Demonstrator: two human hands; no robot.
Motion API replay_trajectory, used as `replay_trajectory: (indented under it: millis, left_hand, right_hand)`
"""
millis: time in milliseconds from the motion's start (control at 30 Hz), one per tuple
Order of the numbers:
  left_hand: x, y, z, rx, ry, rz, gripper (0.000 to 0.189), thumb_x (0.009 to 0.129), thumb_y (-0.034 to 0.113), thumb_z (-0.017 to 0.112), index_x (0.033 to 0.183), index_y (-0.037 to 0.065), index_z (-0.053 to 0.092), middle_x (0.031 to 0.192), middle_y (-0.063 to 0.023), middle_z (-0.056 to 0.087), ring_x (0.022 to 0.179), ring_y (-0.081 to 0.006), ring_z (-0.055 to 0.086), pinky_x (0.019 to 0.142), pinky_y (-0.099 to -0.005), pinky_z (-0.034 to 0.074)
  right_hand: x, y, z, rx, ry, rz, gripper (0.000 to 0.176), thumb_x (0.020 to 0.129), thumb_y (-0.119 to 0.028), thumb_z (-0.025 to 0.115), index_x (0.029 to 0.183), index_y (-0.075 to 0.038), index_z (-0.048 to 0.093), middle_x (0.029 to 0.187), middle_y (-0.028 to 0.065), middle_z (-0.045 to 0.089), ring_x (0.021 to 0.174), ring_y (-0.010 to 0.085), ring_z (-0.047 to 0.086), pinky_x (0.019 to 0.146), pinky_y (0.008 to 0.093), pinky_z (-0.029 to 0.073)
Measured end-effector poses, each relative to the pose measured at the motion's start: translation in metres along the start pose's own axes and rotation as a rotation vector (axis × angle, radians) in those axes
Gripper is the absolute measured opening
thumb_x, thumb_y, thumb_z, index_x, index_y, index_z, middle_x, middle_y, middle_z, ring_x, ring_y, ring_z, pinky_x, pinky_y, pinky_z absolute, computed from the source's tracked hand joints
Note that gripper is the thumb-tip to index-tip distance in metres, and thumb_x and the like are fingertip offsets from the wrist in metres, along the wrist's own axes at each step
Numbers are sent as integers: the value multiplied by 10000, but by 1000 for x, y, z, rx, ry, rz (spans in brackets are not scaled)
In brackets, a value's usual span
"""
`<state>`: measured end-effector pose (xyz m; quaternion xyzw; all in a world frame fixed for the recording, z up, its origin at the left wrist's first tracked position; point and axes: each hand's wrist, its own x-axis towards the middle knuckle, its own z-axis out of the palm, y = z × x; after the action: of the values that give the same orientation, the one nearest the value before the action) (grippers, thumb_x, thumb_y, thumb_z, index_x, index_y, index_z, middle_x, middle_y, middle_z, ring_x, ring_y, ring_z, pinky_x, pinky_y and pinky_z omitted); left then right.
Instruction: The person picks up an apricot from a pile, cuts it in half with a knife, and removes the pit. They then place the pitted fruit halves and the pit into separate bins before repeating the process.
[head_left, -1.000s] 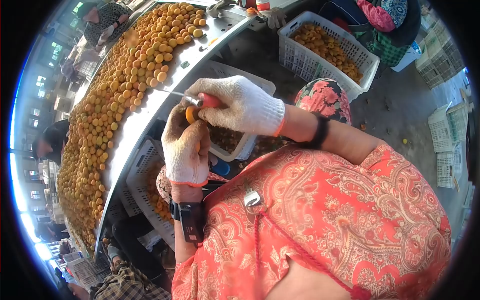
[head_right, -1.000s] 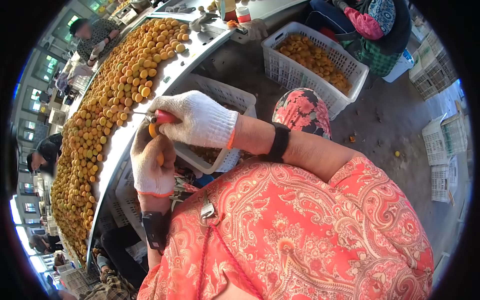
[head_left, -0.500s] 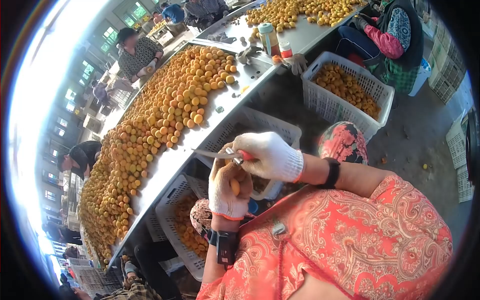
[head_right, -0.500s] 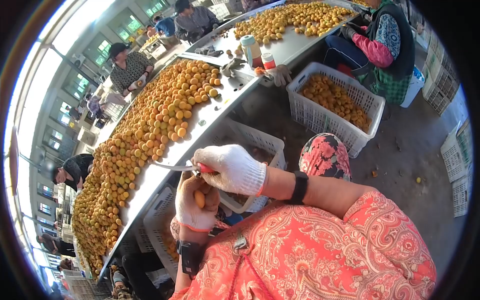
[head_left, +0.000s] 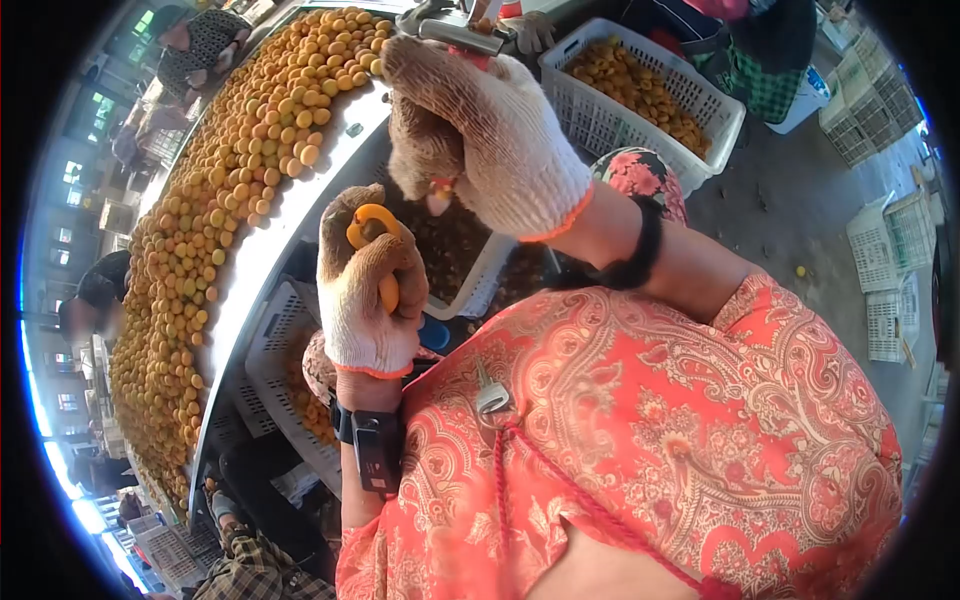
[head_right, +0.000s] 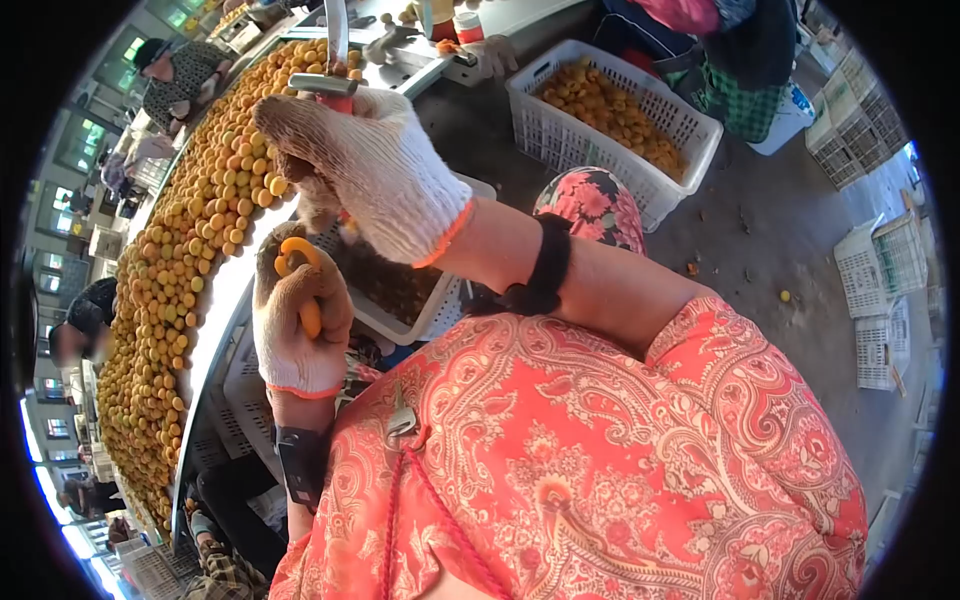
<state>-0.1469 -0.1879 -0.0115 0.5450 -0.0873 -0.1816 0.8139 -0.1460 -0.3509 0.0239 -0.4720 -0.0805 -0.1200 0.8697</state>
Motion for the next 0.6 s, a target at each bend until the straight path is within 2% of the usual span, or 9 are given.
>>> replay_trajectory:
  millis: [100, 167, 267, 433, 500, 600]
  left_hand:
    - [4, -3, 1, -7, -22, -42, 293, 900, 95, 543, 1186, 53, 495, 816, -39, 498, 553, -85, 411, 459, -198, 311]
    - [6, -6, -3, -152, -87, -70, 430, 844, -43, 567, 1258, 60, 515, 862, -65, 574, 544, -91, 513, 406, -179, 342]
    - [9, -15, -3, 6, 5, -41, 421, 856, -25, 571, 1265, 56, 513, 825, -49, 567, 539, -77, 499, 402, -181, 327]
    - [9, -9, 4, -67, -43, -146, 370, 869, -11, 581, 1228, 55, 521, 794, -31, 552, 527, -70, 473, 408, -180, 319]
    - [9, -9, 6, -97, -38, -165, 350, 873, -12, 583, 1211, 55, 523, 793, -29, 549, 524, -69, 466, 411, -179, 320]
    - [9, -12, 10, -142, 20, -181, 305, 885, -12, 588, 1174, 59, 520, 782, -21, 538, 526, -69, 462, 414, -181, 322]
  right_hand:
    - [4, 5, 4, 115, 22, -42, 376, 992, -329, 601, 727, -71, 533, 581, 24, 513, 475, 127, 501, 443, 285, 389]
    - [6, 11, 2, 136, -4, -95, 353, 1002, -285, 580, 724, -75, 521, 552, 29, 480, 445, 143, 464, 440, 313, 392]
    - [8, 13, 1, 226, -17, -109, 343, 1007, -263, 564, 723, -77, 516, 535, 34, 456, 437, 152, 448, 443, 321, 396]
    - [10, 13, -1, 200, -68, -163, 303, 1010, -247, 564, 767, -66, 559, 550, 38, 481, 456, 158, 478, 447, 317, 405]
    - [8, 15, 5, 244, 46, -166, 318, 911, -263, 730, 707, -76, 573, 566, -12, 524, 452, 75, 489, 410, 245, 379]
    - [6, 18, 8, 299, 29, -153, 322, 912, -266, 731, 706, -72, 576, 573, -16, 529, 467, 64, 493, 411, 236, 367]
